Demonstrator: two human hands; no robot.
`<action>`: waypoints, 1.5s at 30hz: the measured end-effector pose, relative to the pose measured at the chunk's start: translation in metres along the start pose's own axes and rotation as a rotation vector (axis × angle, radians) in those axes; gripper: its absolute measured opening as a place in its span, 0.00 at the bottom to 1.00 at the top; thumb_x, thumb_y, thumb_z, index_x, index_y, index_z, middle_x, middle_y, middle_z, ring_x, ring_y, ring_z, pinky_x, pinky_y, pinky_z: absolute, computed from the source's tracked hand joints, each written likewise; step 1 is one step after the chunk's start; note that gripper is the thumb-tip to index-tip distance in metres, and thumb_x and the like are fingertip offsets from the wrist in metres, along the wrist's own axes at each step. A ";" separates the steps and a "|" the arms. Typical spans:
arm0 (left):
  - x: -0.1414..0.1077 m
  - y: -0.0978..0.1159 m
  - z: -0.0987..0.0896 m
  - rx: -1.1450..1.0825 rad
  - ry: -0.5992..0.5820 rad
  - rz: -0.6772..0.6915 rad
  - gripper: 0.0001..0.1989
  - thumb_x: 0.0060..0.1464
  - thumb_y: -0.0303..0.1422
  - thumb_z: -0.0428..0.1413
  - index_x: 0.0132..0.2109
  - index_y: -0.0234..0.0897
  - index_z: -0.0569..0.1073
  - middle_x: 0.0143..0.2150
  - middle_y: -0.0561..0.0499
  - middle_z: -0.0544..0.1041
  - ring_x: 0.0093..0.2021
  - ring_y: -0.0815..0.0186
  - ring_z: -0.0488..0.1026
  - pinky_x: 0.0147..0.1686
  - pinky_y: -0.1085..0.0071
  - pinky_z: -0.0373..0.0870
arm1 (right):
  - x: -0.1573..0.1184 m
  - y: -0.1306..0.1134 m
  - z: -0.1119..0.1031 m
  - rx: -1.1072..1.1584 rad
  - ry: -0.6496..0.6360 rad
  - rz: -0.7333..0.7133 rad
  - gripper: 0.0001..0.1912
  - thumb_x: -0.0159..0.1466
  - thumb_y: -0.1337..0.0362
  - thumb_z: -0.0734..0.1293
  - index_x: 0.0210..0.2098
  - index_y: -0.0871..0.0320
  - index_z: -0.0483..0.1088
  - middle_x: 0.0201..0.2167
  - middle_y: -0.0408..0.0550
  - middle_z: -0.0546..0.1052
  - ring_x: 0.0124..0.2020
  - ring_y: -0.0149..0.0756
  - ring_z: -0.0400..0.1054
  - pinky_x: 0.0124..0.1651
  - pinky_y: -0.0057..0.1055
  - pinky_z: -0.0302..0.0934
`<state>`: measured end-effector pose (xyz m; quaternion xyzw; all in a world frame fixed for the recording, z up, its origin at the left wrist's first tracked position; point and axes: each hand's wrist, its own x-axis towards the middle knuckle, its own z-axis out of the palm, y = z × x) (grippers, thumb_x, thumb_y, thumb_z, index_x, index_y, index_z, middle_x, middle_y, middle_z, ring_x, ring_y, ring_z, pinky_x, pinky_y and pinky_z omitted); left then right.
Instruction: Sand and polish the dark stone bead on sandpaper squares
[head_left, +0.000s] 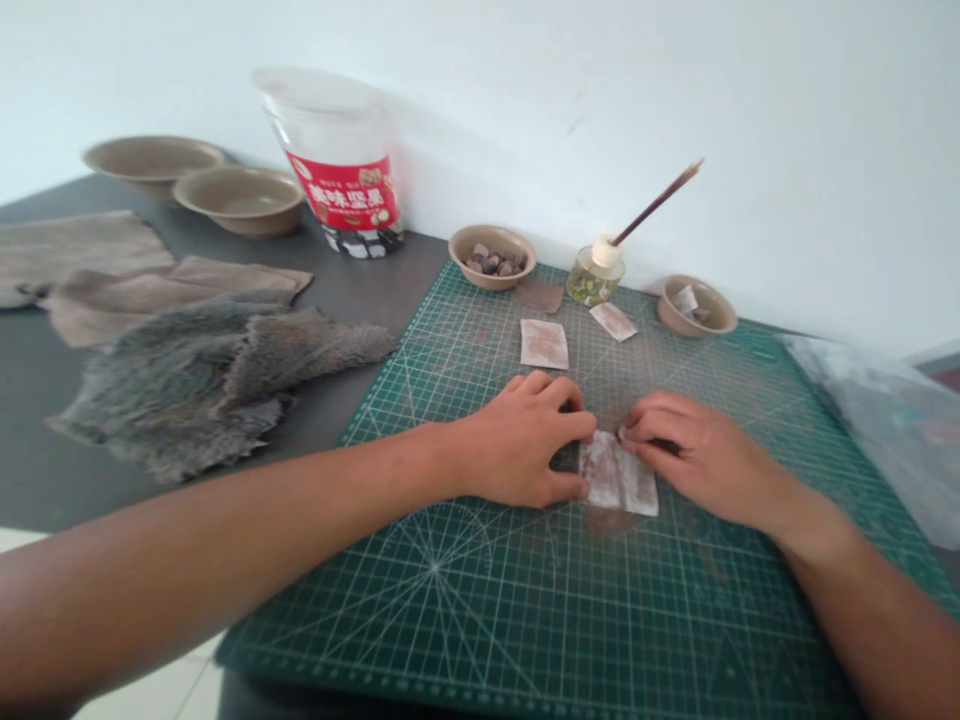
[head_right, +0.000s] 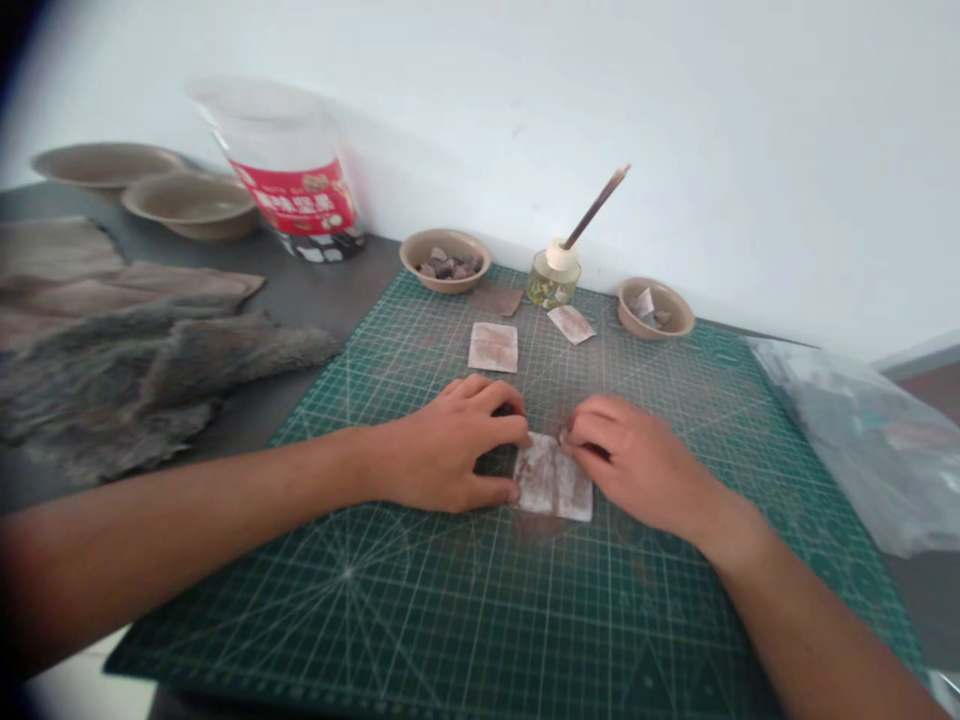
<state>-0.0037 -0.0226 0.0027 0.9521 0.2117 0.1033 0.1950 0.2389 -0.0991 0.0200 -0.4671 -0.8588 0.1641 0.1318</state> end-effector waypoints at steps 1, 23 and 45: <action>0.000 0.000 0.000 -0.003 -0.003 -0.005 0.19 0.54 0.47 0.61 0.49 0.42 0.74 0.55 0.45 0.68 0.55 0.50 0.64 0.56 0.51 0.62 | 0.000 0.000 -0.001 0.035 -0.052 -0.015 0.07 0.70 0.68 0.65 0.36 0.56 0.74 0.39 0.47 0.76 0.40 0.36 0.71 0.43 0.35 0.66; 0.000 0.001 -0.001 -0.007 -0.003 0.000 0.19 0.53 0.47 0.62 0.48 0.43 0.74 0.56 0.46 0.68 0.55 0.51 0.64 0.56 0.52 0.63 | -0.001 -0.007 0.003 0.098 -0.093 -0.046 0.07 0.70 0.67 0.64 0.36 0.55 0.73 0.40 0.46 0.77 0.39 0.35 0.72 0.43 0.33 0.67; 0.000 0.000 -0.001 -0.010 -0.004 0.009 0.18 0.54 0.45 0.61 0.48 0.43 0.74 0.55 0.46 0.68 0.55 0.50 0.64 0.57 0.50 0.62 | 0.002 -0.002 -0.001 0.107 -0.079 -0.002 0.07 0.69 0.70 0.66 0.35 0.55 0.73 0.40 0.46 0.77 0.40 0.34 0.72 0.43 0.32 0.66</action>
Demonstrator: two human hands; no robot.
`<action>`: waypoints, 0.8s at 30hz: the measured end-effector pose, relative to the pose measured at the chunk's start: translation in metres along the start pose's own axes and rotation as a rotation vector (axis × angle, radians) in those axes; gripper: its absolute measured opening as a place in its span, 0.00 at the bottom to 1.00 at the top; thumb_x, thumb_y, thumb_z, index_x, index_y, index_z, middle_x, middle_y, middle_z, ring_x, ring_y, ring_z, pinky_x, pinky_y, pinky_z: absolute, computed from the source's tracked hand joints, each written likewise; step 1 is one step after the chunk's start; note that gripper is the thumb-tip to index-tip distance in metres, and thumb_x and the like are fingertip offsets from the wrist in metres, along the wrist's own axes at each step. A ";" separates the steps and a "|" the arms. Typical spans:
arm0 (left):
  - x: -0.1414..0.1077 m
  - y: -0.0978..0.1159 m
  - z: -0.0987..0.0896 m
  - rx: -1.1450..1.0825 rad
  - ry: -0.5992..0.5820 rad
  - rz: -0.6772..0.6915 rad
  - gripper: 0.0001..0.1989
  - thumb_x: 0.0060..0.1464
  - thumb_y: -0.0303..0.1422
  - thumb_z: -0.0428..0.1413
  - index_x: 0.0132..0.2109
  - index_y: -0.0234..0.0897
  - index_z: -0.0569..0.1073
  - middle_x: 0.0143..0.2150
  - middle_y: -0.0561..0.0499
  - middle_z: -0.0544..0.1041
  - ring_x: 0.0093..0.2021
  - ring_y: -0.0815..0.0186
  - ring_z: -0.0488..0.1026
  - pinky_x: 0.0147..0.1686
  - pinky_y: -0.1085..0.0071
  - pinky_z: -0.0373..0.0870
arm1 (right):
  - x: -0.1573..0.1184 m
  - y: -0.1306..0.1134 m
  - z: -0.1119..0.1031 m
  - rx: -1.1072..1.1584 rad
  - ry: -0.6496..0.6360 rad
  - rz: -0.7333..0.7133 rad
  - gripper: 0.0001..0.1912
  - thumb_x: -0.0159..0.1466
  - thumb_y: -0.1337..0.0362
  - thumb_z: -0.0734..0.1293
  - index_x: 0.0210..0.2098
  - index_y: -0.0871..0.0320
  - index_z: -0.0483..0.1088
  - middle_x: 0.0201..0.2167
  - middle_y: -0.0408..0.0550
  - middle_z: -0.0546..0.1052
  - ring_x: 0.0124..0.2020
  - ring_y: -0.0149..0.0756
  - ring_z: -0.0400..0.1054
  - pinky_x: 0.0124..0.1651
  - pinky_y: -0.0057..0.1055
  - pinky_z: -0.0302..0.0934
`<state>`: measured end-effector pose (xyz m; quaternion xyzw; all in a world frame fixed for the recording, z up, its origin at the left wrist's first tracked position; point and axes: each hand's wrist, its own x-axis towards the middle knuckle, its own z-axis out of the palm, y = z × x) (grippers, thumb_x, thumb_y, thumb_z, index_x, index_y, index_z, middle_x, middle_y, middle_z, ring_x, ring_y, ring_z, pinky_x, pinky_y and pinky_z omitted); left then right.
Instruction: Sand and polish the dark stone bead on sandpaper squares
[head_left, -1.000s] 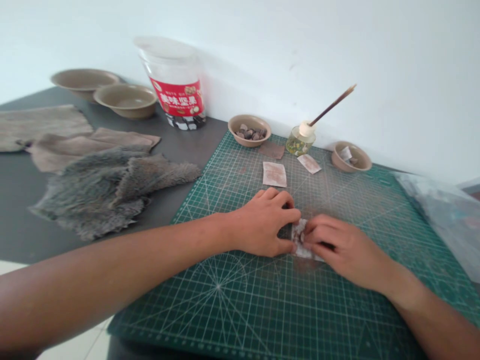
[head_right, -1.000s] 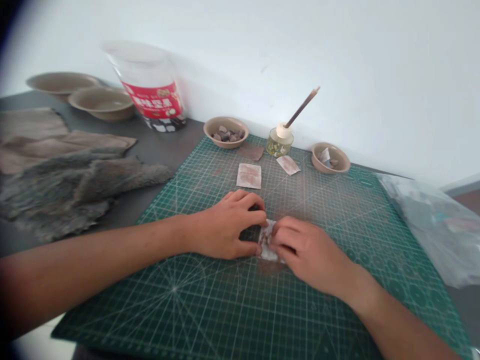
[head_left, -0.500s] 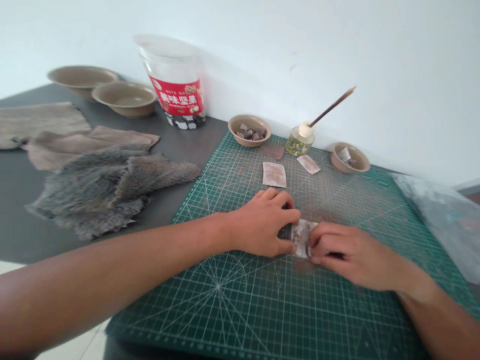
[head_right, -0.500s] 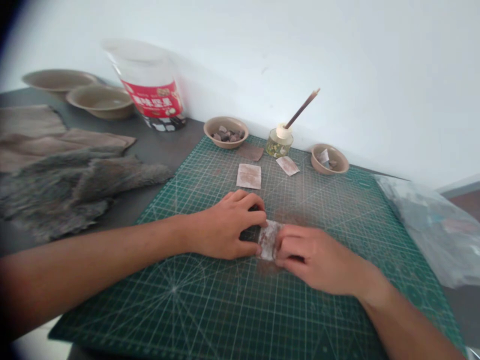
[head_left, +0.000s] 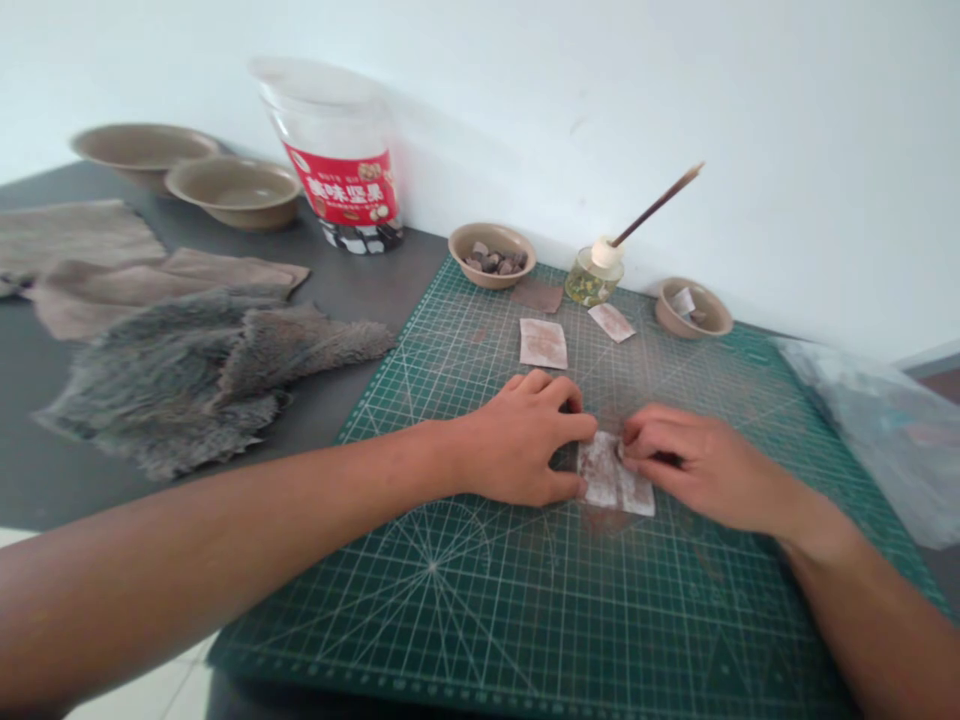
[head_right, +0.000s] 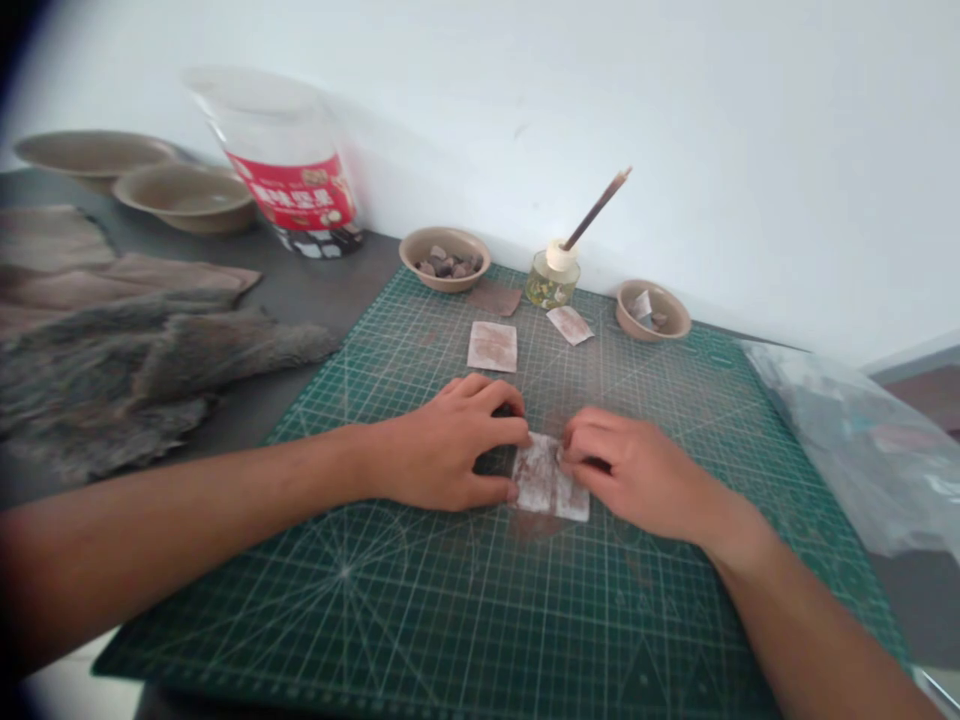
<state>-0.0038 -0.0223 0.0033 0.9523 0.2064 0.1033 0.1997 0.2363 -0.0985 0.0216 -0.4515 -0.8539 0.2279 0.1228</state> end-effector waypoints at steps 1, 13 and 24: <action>0.000 0.000 0.000 -0.003 -0.003 0.005 0.17 0.55 0.46 0.61 0.48 0.43 0.74 0.55 0.46 0.68 0.55 0.50 0.64 0.57 0.50 0.62 | -0.001 -0.001 0.000 0.036 -0.051 -0.025 0.07 0.69 0.69 0.66 0.35 0.55 0.73 0.39 0.45 0.77 0.39 0.34 0.72 0.42 0.31 0.66; -0.001 0.000 0.001 0.005 0.000 0.009 0.18 0.55 0.46 0.60 0.49 0.43 0.74 0.56 0.46 0.67 0.55 0.50 0.64 0.57 0.51 0.62 | -0.008 0.000 0.006 -0.128 0.011 -0.035 0.08 0.72 0.66 0.61 0.39 0.55 0.72 0.43 0.48 0.76 0.42 0.37 0.71 0.45 0.36 0.65; 0.000 -0.001 0.001 0.015 0.002 0.002 0.19 0.55 0.46 0.61 0.50 0.43 0.74 0.56 0.46 0.67 0.55 0.50 0.64 0.57 0.50 0.62 | -0.008 0.002 0.003 -0.165 0.048 0.025 0.08 0.72 0.65 0.61 0.40 0.55 0.71 0.45 0.49 0.75 0.43 0.38 0.71 0.46 0.35 0.64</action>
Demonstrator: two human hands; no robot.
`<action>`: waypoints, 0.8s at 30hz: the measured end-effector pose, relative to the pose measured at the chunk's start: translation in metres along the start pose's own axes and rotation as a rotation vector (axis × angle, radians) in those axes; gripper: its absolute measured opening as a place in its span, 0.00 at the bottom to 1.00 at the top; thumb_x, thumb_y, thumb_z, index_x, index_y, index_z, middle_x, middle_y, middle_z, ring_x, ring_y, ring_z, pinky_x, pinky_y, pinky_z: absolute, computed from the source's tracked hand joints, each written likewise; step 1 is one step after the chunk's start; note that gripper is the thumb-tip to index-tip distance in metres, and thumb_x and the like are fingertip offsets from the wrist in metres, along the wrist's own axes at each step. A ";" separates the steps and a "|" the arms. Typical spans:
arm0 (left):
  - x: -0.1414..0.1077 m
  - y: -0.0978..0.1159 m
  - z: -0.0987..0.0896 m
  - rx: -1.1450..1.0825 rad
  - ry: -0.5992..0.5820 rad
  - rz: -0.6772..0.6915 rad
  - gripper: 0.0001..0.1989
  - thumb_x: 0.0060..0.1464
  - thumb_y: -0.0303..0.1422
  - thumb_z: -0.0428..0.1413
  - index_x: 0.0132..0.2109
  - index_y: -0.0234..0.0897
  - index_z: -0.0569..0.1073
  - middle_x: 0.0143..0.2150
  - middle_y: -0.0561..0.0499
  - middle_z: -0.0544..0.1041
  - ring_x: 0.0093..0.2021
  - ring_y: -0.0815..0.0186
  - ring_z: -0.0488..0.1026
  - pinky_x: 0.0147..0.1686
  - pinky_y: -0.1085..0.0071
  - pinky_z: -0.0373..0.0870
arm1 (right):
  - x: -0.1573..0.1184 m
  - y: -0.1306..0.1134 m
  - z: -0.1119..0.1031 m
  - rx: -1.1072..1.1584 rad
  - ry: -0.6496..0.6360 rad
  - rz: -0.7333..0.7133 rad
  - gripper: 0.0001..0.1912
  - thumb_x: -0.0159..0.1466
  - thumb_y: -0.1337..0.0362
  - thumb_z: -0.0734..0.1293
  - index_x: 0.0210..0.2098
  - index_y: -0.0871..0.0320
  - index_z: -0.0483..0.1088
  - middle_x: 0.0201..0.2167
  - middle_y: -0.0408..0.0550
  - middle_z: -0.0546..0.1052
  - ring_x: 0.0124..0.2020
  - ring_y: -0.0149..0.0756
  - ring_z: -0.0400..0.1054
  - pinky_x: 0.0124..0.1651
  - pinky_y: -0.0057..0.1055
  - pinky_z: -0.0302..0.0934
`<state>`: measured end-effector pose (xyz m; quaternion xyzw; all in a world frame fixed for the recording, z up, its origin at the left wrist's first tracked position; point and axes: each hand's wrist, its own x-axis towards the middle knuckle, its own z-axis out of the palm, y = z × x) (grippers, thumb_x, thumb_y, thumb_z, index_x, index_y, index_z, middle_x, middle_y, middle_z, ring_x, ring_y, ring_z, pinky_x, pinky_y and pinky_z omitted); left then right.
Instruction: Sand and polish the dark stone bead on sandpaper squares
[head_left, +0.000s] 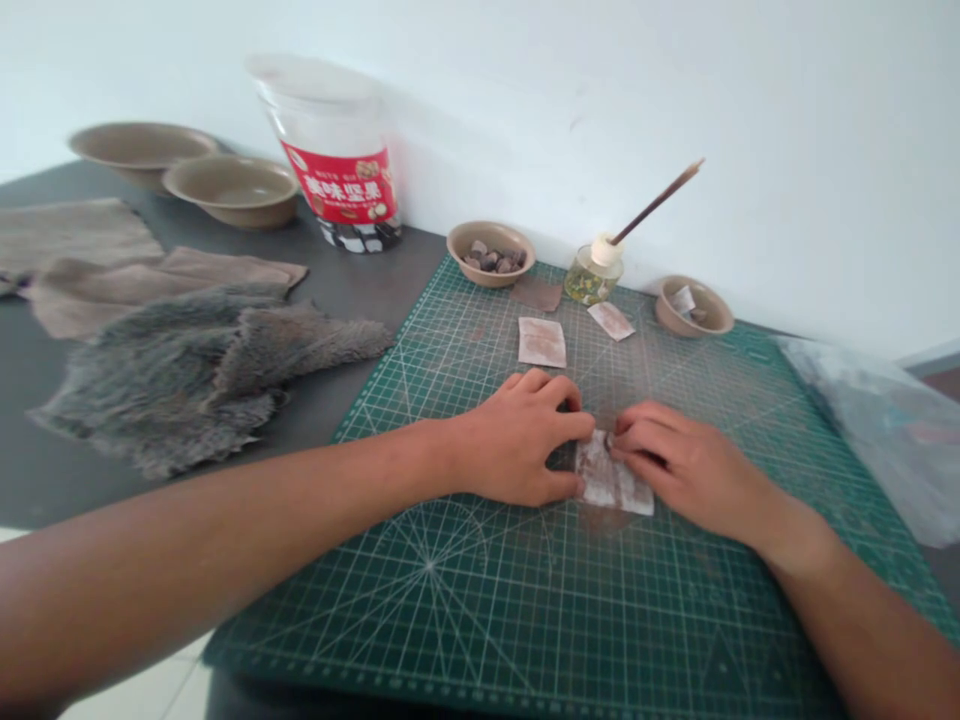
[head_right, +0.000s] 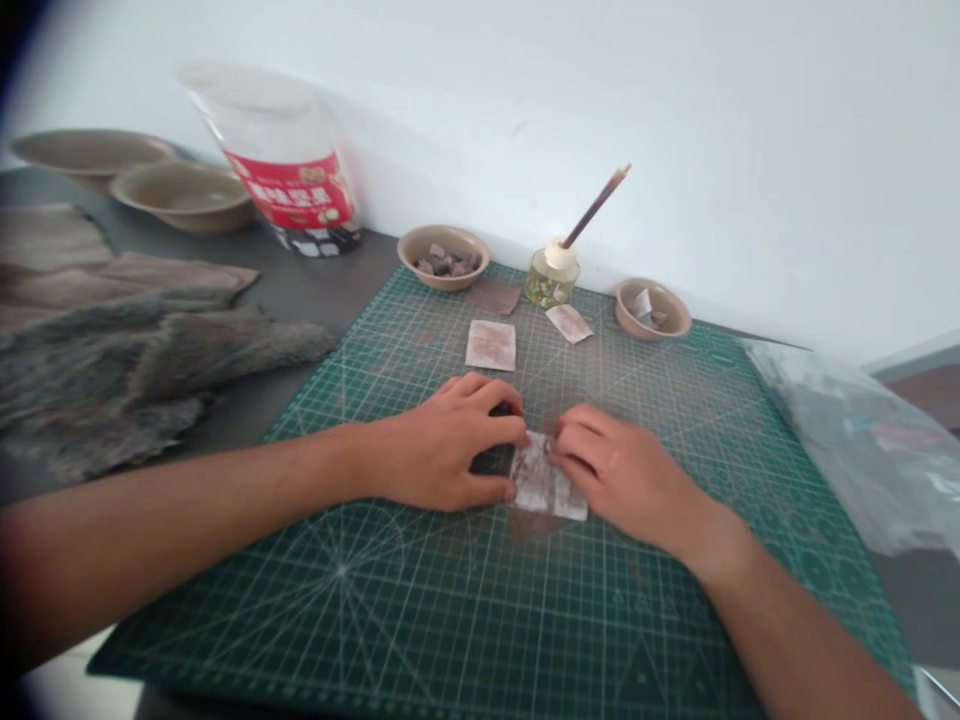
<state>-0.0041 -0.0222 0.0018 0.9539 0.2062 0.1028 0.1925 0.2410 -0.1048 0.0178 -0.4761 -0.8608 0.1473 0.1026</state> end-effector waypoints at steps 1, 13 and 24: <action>0.000 0.000 0.000 0.001 0.003 -0.003 0.19 0.55 0.46 0.61 0.50 0.43 0.74 0.56 0.46 0.67 0.55 0.50 0.64 0.57 0.50 0.62 | 0.000 0.000 -0.001 0.018 -0.014 0.016 0.07 0.72 0.66 0.61 0.39 0.55 0.71 0.44 0.48 0.75 0.43 0.37 0.71 0.45 0.35 0.64; 0.000 -0.001 0.001 -0.003 0.001 0.002 0.19 0.55 0.47 0.61 0.49 0.43 0.74 0.56 0.46 0.67 0.55 0.50 0.64 0.57 0.50 0.63 | 0.001 -0.004 -0.004 0.215 -0.165 -0.027 0.07 0.71 0.66 0.65 0.35 0.55 0.71 0.38 0.43 0.75 0.38 0.31 0.70 0.41 0.30 0.63; 0.001 0.000 0.001 -0.003 -0.004 0.006 0.18 0.55 0.46 0.61 0.49 0.43 0.74 0.56 0.46 0.67 0.56 0.50 0.64 0.57 0.51 0.62 | 0.003 -0.002 -0.005 0.235 -0.161 -0.042 0.07 0.71 0.66 0.64 0.36 0.55 0.71 0.39 0.44 0.75 0.39 0.33 0.70 0.43 0.31 0.63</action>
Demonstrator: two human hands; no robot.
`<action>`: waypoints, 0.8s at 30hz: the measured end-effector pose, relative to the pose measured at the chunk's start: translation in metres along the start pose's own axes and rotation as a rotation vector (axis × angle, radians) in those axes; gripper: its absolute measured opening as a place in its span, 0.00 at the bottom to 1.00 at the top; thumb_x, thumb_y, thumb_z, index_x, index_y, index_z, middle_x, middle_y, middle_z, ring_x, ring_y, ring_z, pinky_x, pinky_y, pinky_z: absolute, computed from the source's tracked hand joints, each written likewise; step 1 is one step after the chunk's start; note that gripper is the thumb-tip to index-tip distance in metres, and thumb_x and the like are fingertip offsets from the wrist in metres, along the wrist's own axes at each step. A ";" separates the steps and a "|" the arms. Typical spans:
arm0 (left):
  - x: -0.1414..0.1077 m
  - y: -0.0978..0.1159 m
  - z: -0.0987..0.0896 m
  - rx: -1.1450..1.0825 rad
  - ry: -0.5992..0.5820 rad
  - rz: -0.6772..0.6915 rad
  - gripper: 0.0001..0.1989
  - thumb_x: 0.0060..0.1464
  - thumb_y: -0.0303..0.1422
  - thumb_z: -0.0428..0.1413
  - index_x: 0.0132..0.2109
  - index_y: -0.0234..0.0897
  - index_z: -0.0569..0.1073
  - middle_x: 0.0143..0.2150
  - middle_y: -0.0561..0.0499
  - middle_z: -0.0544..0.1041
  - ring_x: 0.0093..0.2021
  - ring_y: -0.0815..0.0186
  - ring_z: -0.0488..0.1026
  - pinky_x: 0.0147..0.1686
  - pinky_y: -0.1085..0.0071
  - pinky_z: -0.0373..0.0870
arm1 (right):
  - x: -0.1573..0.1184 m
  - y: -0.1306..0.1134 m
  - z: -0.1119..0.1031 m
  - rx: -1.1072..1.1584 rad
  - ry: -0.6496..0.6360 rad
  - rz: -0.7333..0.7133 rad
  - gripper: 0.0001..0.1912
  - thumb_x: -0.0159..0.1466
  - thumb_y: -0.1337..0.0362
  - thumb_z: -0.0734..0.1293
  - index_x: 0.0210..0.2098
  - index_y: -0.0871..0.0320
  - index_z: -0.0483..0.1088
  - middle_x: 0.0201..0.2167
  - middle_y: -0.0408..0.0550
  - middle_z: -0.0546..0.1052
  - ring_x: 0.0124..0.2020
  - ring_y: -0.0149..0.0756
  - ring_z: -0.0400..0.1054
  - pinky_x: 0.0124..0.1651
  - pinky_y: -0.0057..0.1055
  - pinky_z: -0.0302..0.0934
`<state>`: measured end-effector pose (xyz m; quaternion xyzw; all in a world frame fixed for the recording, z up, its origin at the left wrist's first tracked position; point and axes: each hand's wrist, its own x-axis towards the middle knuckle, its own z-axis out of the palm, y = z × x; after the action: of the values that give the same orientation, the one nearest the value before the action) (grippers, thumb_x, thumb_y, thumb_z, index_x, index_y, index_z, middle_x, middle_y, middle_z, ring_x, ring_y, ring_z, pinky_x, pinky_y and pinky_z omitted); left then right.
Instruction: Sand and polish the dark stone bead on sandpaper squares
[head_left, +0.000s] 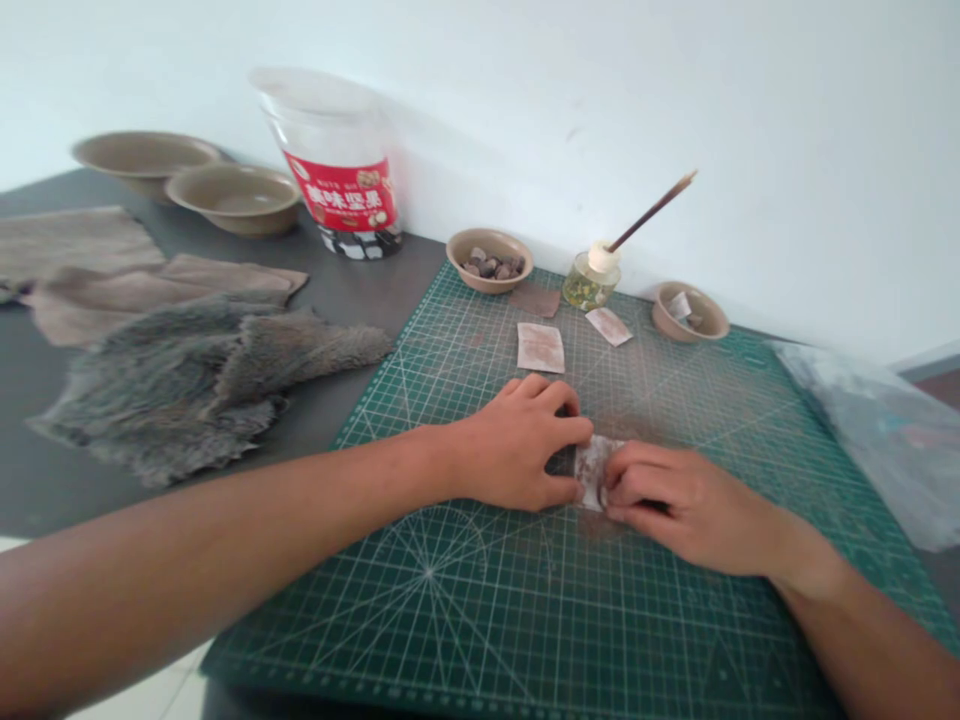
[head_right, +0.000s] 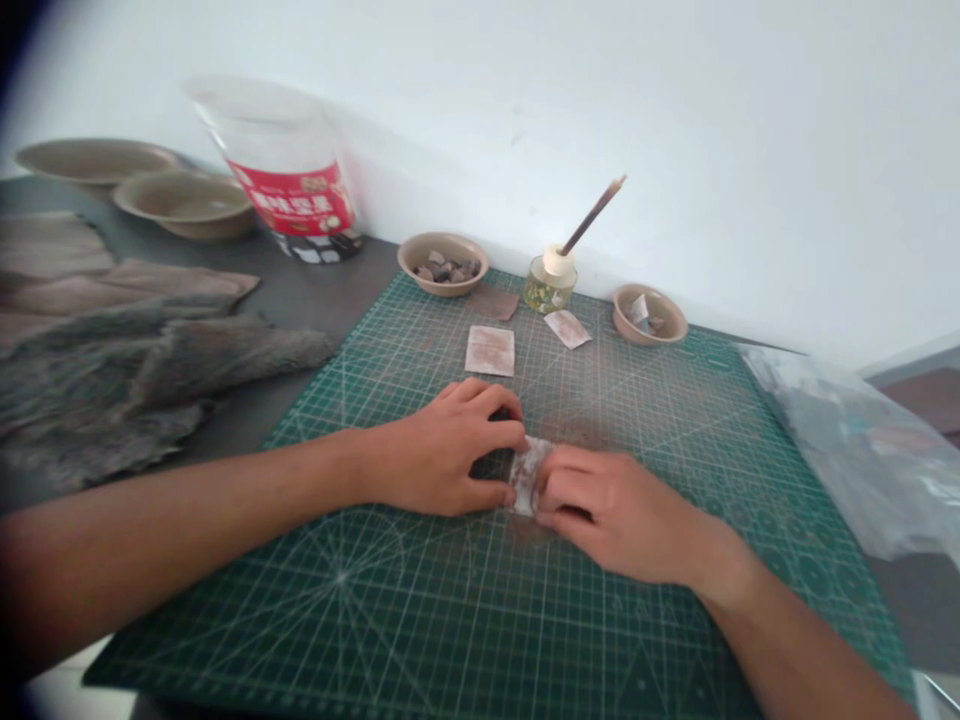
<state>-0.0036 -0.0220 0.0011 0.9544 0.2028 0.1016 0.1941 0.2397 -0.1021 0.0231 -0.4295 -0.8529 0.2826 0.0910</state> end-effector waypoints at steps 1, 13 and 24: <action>0.000 0.000 0.000 0.001 -0.001 0.000 0.18 0.55 0.46 0.61 0.49 0.43 0.74 0.57 0.46 0.67 0.56 0.50 0.64 0.58 0.51 0.62 | 0.000 0.000 0.000 -0.023 0.057 0.024 0.06 0.71 0.66 0.64 0.37 0.55 0.71 0.40 0.45 0.75 0.41 0.34 0.70 0.44 0.32 0.63; 0.000 0.000 0.000 0.018 0.010 -0.003 0.18 0.55 0.46 0.61 0.50 0.44 0.74 0.56 0.46 0.67 0.55 0.51 0.64 0.56 0.51 0.62 | 0.001 0.000 0.001 -0.091 0.171 0.100 0.07 0.71 0.67 0.63 0.37 0.55 0.71 0.41 0.48 0.75 0.42 0.37 0.70 0.45 0.36 0.64; -0.001 0.000 -0.001 -0.001 0.003 -0.004 0.19 0.55 0.47 0.61 0.50 0.44 0.74 0.56 0.46 0.67 0.56 0.50 0.63 0.57 0.50 0.62 | -0.001 -0.003 -0.001 -0.047 0.077 0.128 0.07 0.70 0.67 0.64 0.35 0.55 0.69 0.39 0.45 0.74 0.40 0.34 0.70 0.43 0.33 0.63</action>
<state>-0.0043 -0.0217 0.0013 0.9537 0.2049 0.1027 0.1945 0.2388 -0.1034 0.0259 -0.4957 -0.8259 0.2511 0.0955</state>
